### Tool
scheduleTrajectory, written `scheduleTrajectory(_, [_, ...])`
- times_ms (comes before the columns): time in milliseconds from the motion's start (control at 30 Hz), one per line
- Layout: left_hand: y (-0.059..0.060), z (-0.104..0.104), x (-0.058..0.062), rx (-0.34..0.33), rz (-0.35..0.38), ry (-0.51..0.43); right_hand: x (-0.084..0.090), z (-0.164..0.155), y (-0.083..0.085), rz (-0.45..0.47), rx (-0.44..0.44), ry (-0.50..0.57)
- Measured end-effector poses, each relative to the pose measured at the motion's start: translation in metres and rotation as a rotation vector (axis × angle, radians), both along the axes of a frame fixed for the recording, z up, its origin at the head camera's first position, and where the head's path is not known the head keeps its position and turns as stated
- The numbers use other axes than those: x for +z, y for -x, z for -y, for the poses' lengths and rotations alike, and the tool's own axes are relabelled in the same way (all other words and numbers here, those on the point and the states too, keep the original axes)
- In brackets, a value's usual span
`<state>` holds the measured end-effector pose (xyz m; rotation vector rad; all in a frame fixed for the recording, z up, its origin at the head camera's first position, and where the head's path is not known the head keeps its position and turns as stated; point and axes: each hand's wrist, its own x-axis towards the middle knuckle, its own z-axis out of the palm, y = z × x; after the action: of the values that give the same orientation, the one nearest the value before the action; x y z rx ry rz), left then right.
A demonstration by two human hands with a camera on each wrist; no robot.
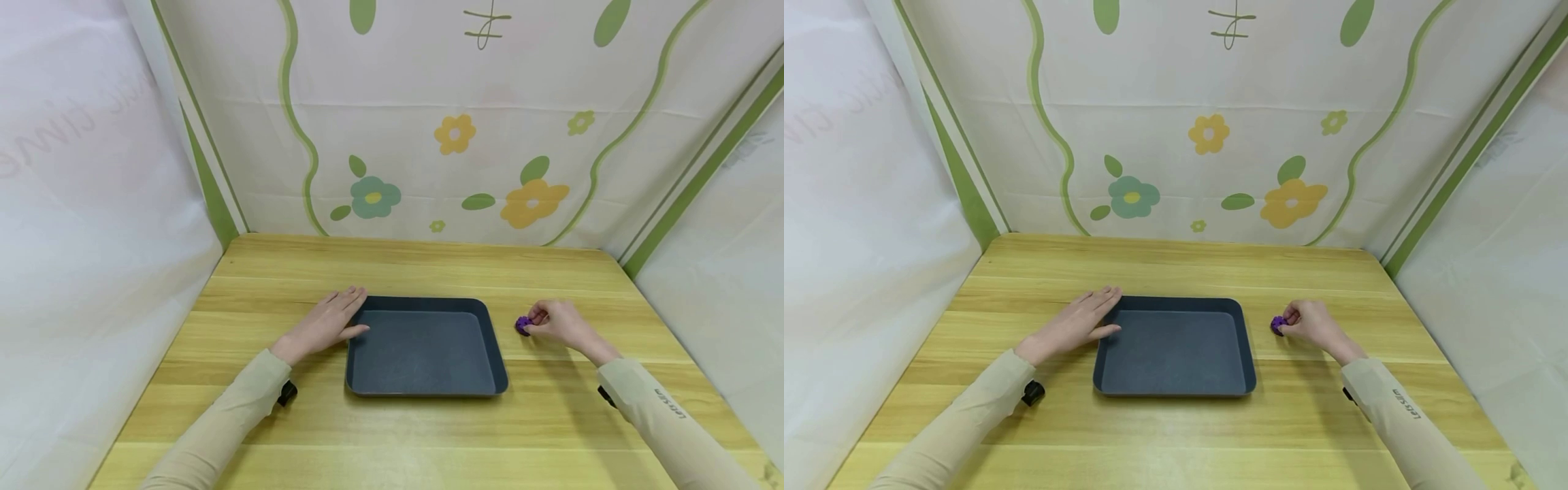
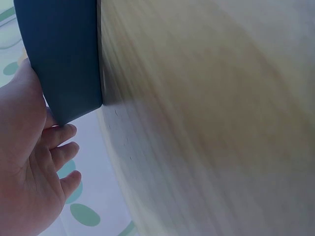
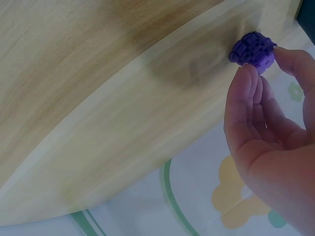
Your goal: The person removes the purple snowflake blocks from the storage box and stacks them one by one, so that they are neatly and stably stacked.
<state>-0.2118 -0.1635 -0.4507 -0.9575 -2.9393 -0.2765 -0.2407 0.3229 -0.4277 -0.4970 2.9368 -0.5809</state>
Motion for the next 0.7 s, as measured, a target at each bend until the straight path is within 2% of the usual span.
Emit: scheduleTrajectory(700, [-0.0001, 0.0001, 0.0006, -0.002, -0.004, -0.005, 0.001, -0.0001, -0.0029, -0.001, 0.01, -0.008])
